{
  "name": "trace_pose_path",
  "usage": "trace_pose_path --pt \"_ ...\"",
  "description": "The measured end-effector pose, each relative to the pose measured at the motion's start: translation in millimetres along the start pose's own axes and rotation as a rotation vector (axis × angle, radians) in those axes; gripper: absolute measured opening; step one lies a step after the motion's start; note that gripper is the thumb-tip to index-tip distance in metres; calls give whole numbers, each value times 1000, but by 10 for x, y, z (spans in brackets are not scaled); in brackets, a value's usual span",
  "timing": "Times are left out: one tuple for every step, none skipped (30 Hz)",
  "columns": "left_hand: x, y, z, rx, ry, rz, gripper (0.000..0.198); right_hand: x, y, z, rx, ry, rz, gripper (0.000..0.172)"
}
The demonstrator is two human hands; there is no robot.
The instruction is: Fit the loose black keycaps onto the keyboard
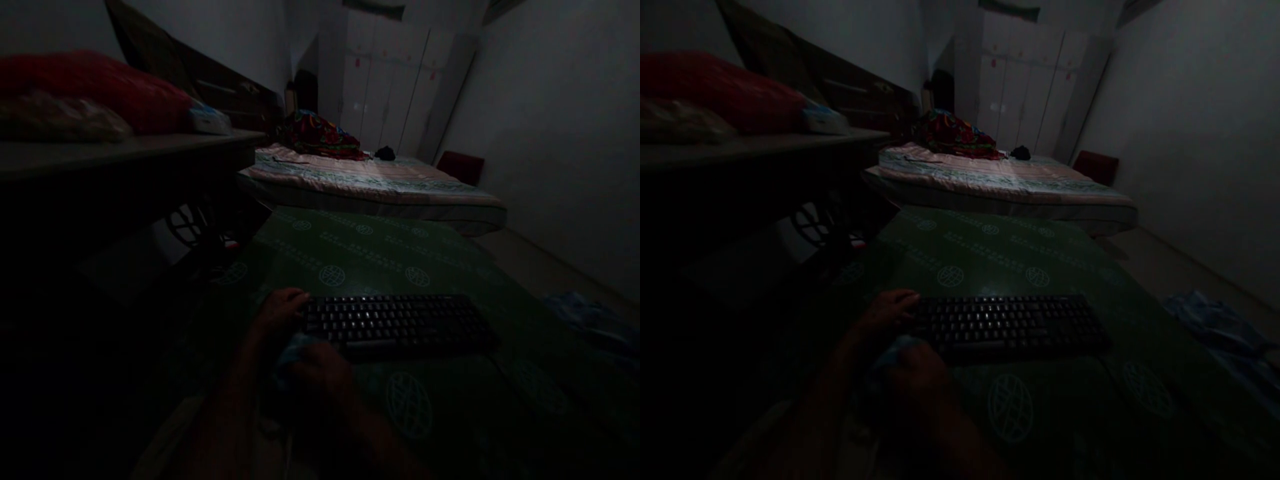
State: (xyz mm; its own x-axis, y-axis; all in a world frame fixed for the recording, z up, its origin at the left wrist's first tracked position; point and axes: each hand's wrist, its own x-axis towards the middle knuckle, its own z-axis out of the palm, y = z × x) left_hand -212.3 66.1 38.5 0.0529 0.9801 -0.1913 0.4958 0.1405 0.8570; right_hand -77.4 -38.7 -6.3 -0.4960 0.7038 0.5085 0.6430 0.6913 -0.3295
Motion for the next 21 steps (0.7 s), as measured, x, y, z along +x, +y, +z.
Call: trace_pose_path --pt "-1 -4 4 1 1 -1 44 -64 136 -123 -17 28 45 20" --pt "0 -6 8 3 1 -1 44 -132 323 -279 -57 78 143 20" --pt "3 -8 12 6 2 0 43 -195 535 -445 -109 117 249 22" --pt "8 -9 14 9 2 1 42 -243 743 -600 -170 146 363 24" --pt "14 -8 14 13 4 3 42 -272 917 -723 -225 156 475 25" --pt "21 -6 13 17 5 5 41 -278 1034 -800 -267 132 559 26" --pt "28 -1 10 21 4 8 41 -261 1081 -823 -297 109 614 27" --pt "33 6 5 26 1 12 41 -221 1054 -789 -316 93 624 27" --pt "38 16 -1 34 -4 15 40 -159 963 -703 -305 57 557 24" --pt "43 27 -9 42 -12 19 39 -80 827 -576 -288 24 497 19" --pt "49 40 -17 51 -17 22 39 12 667 -423 -272 -2 437 14" --pt "54 51 -24 69 -2 14 39 107 508 -265 -243 -43 355 10" --pt "61 61 -32 113 38 -11 39 195 369 -123 -215 -78 280 15" --pt "68 67 -37 127 49 -2 40 265 264 -14 -172 -112 140 21" --pt "76 70 -41 143 45 -2 42 308 203 48 -165 -102 50 24" --pt "86 69 -43 151 37 -13 44 320 189 59 -171 -94 39 24" --pt "98 64 -42 150 17 -22 47 298 220 19 -188 -78 40 23" --pt "112 56 -38 161 -2 -26 50 247 290 -64 -223 -53 76 21" --pt "129 46 -31 178 -13 -22 53 171 392 -179 -279 -27 131 17" --pt "146 35 -23 204 -11 -9 55 74 514 -316 -352 8 205 12" --pt "161 25 -12 236 4 11 57 -38 648 -465 -406 18 255 8"
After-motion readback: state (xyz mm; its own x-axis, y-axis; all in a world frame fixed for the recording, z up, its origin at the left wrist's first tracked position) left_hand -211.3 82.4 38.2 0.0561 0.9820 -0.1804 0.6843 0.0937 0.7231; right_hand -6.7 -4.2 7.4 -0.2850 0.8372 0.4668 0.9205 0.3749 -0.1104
